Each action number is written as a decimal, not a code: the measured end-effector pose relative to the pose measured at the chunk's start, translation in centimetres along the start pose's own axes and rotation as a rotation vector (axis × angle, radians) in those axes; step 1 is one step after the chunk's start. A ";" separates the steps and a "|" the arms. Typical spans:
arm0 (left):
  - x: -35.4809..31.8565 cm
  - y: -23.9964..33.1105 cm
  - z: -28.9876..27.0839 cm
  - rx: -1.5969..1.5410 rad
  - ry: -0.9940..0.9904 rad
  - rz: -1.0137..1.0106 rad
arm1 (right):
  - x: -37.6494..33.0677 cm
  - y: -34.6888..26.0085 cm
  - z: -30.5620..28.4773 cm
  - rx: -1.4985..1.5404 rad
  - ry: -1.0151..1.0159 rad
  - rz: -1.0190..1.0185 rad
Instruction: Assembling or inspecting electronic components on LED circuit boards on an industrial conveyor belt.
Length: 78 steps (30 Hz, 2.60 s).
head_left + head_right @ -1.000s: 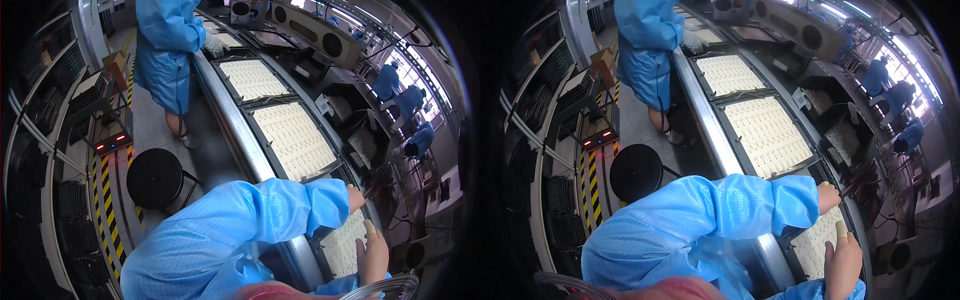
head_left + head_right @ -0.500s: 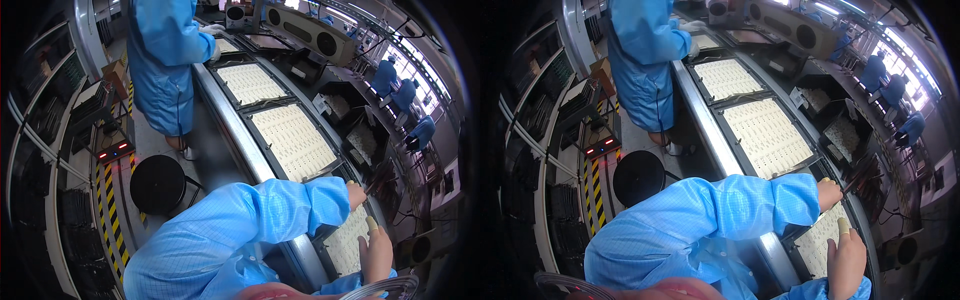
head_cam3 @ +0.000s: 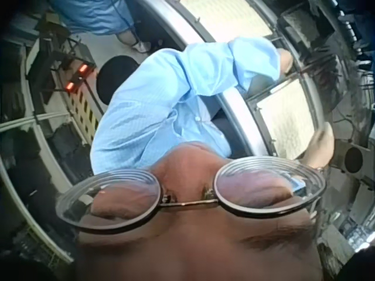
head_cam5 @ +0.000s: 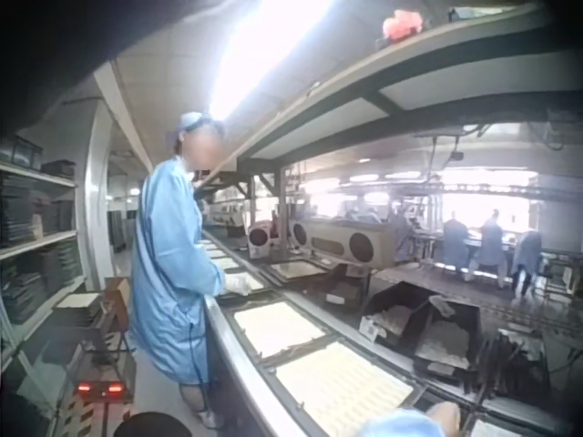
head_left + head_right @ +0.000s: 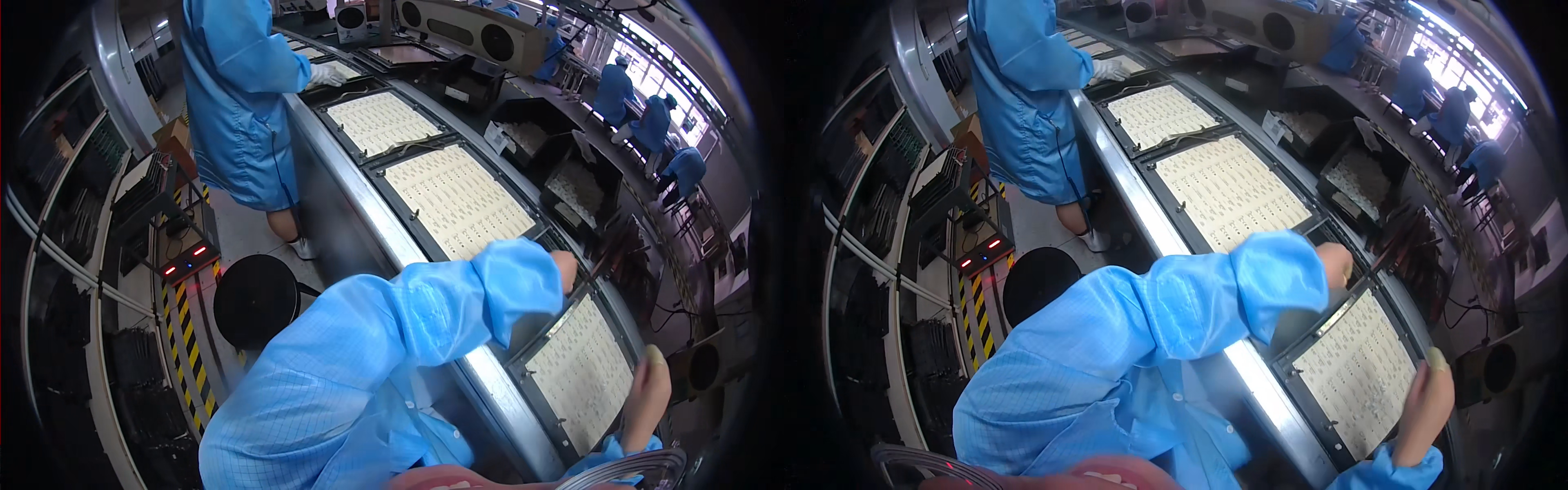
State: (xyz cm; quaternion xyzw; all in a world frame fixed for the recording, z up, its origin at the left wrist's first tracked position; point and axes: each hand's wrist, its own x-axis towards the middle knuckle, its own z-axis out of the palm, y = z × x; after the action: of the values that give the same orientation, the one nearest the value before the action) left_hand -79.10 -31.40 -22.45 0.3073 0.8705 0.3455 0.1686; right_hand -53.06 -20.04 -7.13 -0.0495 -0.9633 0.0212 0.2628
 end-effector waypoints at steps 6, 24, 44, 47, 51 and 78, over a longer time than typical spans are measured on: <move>-0.6 -3.6 -0.7 0.004 0.063 0.001 | -6.4 13.1 4.0 0.066 0.153 0.329; -1.6 -6.2 -4.9 0.215 -0.171 0.009 | -8.1 18.1 5.8 0.050 -0.105 0.601; -3.7 10.1 -1.3 0.298 -0.067 0.543 | -8.0 16.5 6.5 0.191 -0.428 0.865; -3.2 10.4 0.4 0.363 -0.076 0.499 | -8.9 16.5 6.8 0.267 -0.424 0.863; -2.8 9.2 1.8 0.457 -0.068 0.649 | -9.4 16.2 6.6 0.375 -0.356 0.808; -2.8 9.8 2.1 0.458 -0.069 0.613 | -9.2 16.8 3.6 0.301 -0.107 0.740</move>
State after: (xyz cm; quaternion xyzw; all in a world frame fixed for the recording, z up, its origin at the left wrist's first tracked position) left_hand -71.87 -26.58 -16.82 0.5943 0.7868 0.1660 0.0137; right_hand -45.54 -4.39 -16.00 -0.3529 -0.8788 0.2581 0.1913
